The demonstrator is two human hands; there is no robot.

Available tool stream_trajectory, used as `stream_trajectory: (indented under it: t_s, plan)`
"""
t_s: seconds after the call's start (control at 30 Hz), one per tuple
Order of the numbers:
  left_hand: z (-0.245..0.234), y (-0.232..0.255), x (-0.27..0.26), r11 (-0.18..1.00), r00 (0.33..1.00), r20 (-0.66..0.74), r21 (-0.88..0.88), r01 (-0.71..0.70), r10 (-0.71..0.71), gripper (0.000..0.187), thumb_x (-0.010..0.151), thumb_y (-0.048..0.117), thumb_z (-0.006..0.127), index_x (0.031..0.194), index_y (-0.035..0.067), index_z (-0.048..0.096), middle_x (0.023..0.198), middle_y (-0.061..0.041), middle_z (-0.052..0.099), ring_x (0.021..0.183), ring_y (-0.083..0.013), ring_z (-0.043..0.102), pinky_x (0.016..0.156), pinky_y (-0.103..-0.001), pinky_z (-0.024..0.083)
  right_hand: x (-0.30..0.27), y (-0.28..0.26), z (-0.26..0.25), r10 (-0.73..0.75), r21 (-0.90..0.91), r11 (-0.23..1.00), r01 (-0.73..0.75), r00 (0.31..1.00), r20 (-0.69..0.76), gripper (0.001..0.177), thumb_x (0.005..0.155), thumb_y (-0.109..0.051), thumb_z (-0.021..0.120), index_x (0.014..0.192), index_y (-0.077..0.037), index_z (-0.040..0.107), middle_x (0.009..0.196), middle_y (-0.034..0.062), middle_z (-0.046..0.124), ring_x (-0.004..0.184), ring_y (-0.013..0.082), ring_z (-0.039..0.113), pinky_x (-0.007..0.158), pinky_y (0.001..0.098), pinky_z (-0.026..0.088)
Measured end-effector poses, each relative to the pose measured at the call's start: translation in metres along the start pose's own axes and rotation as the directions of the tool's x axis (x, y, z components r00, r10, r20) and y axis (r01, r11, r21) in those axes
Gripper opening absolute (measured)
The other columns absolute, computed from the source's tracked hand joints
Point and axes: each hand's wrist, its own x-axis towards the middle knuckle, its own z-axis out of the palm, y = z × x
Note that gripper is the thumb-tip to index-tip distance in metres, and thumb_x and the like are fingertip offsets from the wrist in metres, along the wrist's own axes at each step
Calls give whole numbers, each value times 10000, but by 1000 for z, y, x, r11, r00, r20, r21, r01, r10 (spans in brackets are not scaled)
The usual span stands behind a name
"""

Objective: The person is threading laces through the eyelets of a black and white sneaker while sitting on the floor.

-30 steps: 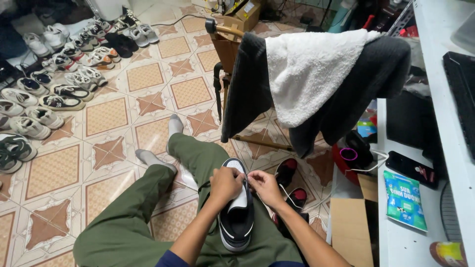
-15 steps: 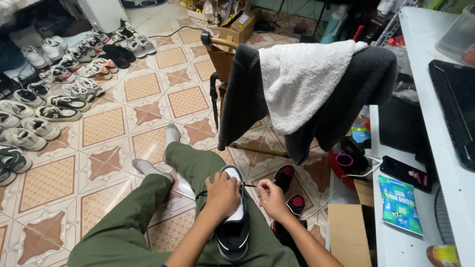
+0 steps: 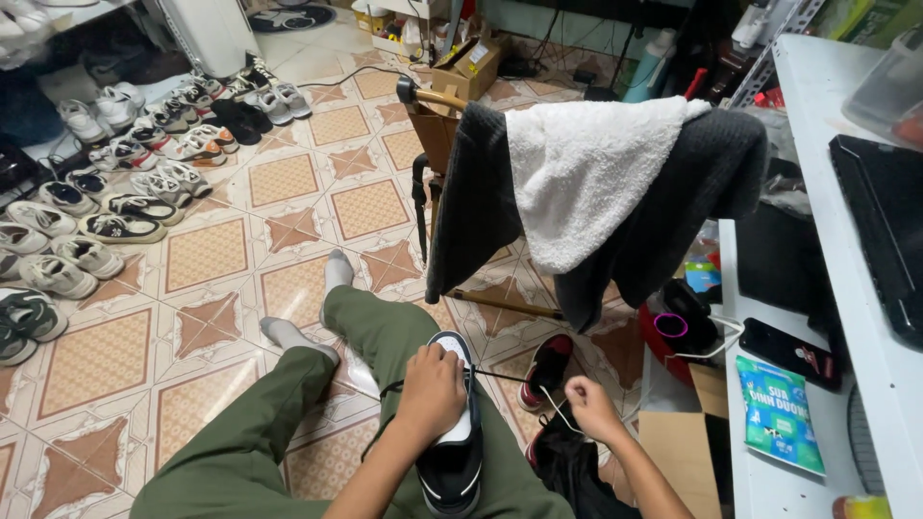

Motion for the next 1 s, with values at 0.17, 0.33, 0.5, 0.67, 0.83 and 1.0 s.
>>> stream_trajectory:
  t_s: [0.17,0.33,0.5,0.67,0.83,1.0]
  plan:
    - [-8,5,0,998,998,-53,-55,-39,37,162,956,178,592,897,41,654,953,-146,590,870,-337,530,817,-455,461,1,48,-1,166,-84,982,-167,986,-17,183,902,-133,617,978,-53,762,842,39,755,736,178,659,738,292,551]
    - [-17,6,1,997,991,-133,-79,-24,14,181,966,184,610,863,43,655,939,-142,595,832,-330,541,782,-447,474,19,106,8,286,-85,955,-286,958,-12,227,898,-123,589,990,-32,775,875,86,749,783,213,678,774,309,568]
    - [-21,8,0,995,995,-60,50,86,-83,371,1033,348,519,832,77,672,959,-127,594,948,-366,571,775,-482,479,49,213,17,336,-304,891,-337,940,-57,282,929,-315,630,1117,-182,793,986,136,805,957,361,772,872,482,579]
    - [-22,14,-5,993,989,-86,-11,119,-120,358,1039,301,520,837,44,665,988,-157,600,991,-403,575,765,-503,481,26,195,-4,405,-300,867,-397,913,-35,327,932,-207,589,1165,-64,767,1061,231,766,1041,431,722,922,536,554]
    - [-24,11,-6,988,985,-93,-48,145,-149,364,1056,285,482,833,48,645,1004,-139,600,1037,-403,571,780,-493,480,15,196,-23,456,-334,823,-459,885,-92,306,924,-209,554,1069,-75,786,1009,215,772,1015,451,729,861,547,564]
    - [-27,15,-6,984,981,-102,-90,155,-164,349,1062,272,467,837,49,614,1021,-127,568,1054,-402,550,786,-485,463,-2,178,-32,563,-284,748,-600,800,-209,335,907,-204,598,1147,-26,748,1148,270,737,1158,473,672,956,563,538]
